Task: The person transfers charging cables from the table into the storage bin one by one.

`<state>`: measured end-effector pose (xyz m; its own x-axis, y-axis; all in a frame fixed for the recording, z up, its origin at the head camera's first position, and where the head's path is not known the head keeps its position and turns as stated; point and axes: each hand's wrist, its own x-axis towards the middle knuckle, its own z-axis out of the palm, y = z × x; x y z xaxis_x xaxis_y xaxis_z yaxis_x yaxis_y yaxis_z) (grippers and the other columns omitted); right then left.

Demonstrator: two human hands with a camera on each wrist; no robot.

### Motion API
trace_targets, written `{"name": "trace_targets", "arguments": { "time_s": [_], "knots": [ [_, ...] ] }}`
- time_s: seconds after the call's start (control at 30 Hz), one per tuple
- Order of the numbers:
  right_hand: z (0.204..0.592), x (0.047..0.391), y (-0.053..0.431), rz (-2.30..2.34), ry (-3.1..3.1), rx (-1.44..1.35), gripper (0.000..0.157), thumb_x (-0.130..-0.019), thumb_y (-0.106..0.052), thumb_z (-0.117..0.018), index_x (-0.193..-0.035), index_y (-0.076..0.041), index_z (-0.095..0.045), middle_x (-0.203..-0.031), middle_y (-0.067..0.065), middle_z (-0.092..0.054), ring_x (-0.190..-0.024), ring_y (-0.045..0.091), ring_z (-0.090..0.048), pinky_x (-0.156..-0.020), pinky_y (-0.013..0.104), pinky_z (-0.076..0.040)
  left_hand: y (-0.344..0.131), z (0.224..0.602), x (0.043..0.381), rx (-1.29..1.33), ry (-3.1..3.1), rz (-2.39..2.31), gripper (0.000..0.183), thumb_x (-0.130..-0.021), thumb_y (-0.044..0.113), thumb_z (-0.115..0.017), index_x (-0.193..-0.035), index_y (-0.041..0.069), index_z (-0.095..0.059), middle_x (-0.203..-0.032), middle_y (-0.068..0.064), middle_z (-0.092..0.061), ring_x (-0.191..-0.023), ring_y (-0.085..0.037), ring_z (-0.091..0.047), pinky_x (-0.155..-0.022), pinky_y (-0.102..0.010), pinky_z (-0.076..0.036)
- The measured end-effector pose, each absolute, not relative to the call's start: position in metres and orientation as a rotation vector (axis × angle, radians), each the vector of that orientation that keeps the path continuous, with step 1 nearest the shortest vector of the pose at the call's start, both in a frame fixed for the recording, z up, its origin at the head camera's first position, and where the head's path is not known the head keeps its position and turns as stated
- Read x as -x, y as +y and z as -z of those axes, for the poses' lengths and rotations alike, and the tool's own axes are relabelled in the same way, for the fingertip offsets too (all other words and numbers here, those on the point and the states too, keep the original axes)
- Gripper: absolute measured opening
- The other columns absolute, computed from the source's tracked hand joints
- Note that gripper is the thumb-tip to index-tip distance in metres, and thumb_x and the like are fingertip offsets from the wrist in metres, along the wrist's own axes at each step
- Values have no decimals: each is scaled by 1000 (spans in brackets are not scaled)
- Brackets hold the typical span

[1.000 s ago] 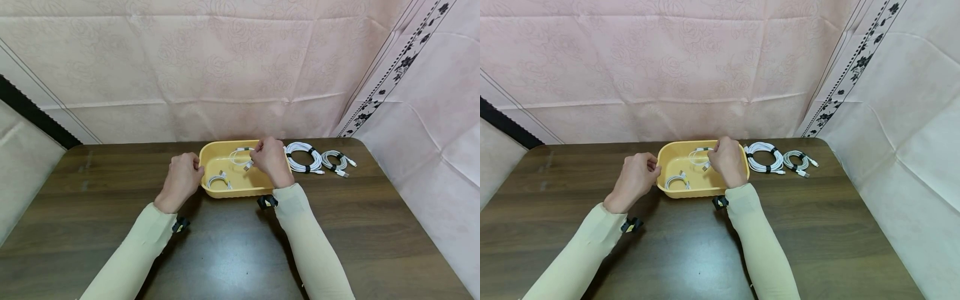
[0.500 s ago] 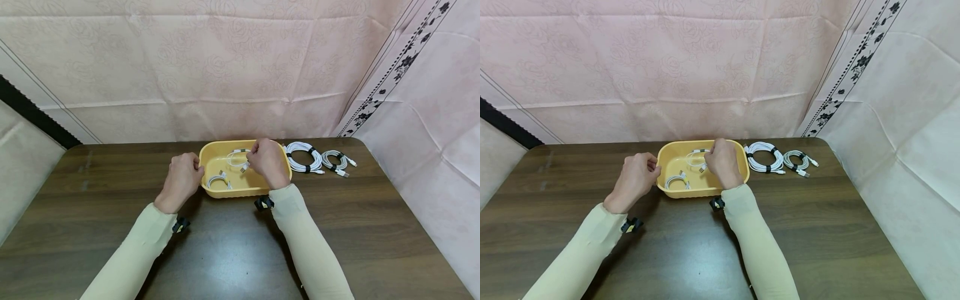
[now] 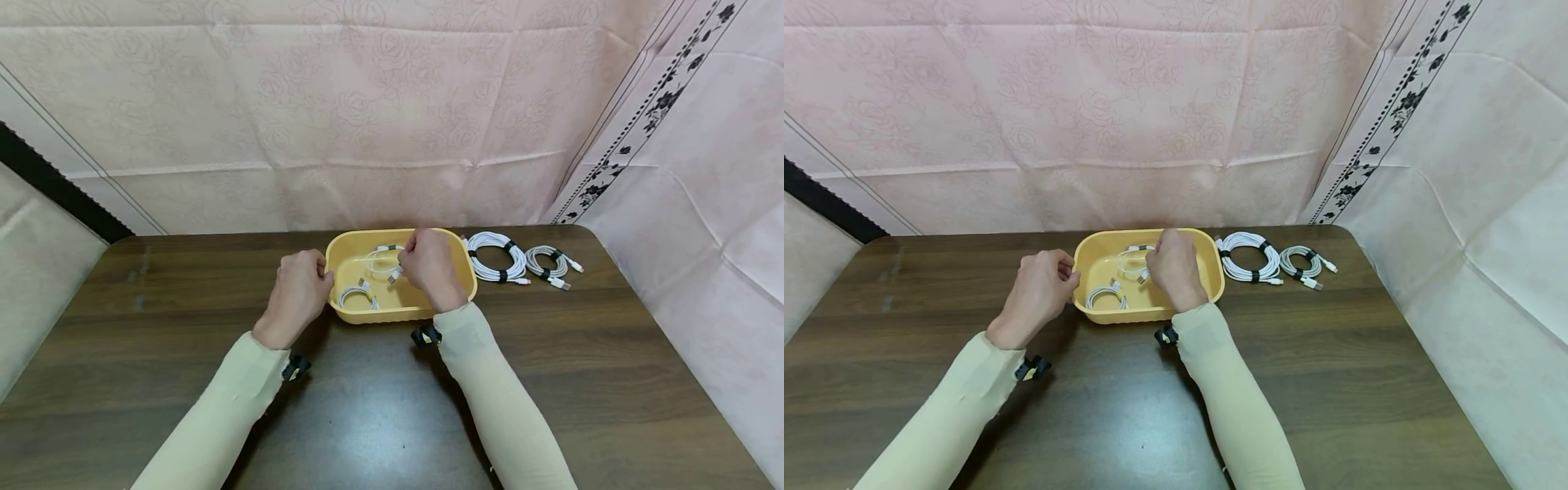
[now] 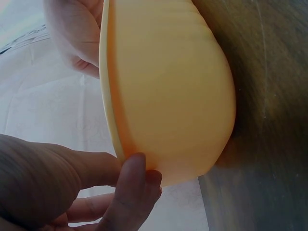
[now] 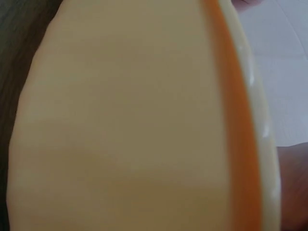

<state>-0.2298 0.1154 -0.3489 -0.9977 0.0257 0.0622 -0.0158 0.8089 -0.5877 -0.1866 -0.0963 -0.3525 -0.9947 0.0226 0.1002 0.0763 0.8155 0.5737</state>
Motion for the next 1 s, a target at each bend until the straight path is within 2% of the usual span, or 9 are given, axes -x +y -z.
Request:
{"name": "trace_targets", "arguments": {
  "time_s": [0.5, 0.8, 1.0],
  "knots": [
    [353, 230, 106, -974, -2911, -14, 23, -93, -7, -60, -71, -7, -65, -68, 5, -66, -57, 15, -60, -46, 22, -39, -95, 352, 187, 73, -2918, 920, 13, -97, 10, -63, -98, -2, -68, -86, -12, -63, -72, -22, -59, -59, -28, -46],
    [353, 231, 99, -971, -2930, -13, 34, -94, -6, -58, -60, -10, -55, -54, -1, -48, -47, 12, -45, -42, 22, -31, -95, 352, 186, 79, -2922, 893, 14, -97, 11, -63, -101, -2, -68, -87, -12, -65, -74, -23, -61, -61, -29, -48],
    [352, 231, 94, -961, -2964, -19, 36, -96, -6, -57, -60, -10, -51, -53, -1, -41, -46, 13, -40, -41, 23, -29, -94, 351, 186, 76, -2925, 888, 15, -97, 11, -63, -101, -2, -68, -88, -13, -65, -75, -23, -61, -62, -30, -49]
  ]
}}
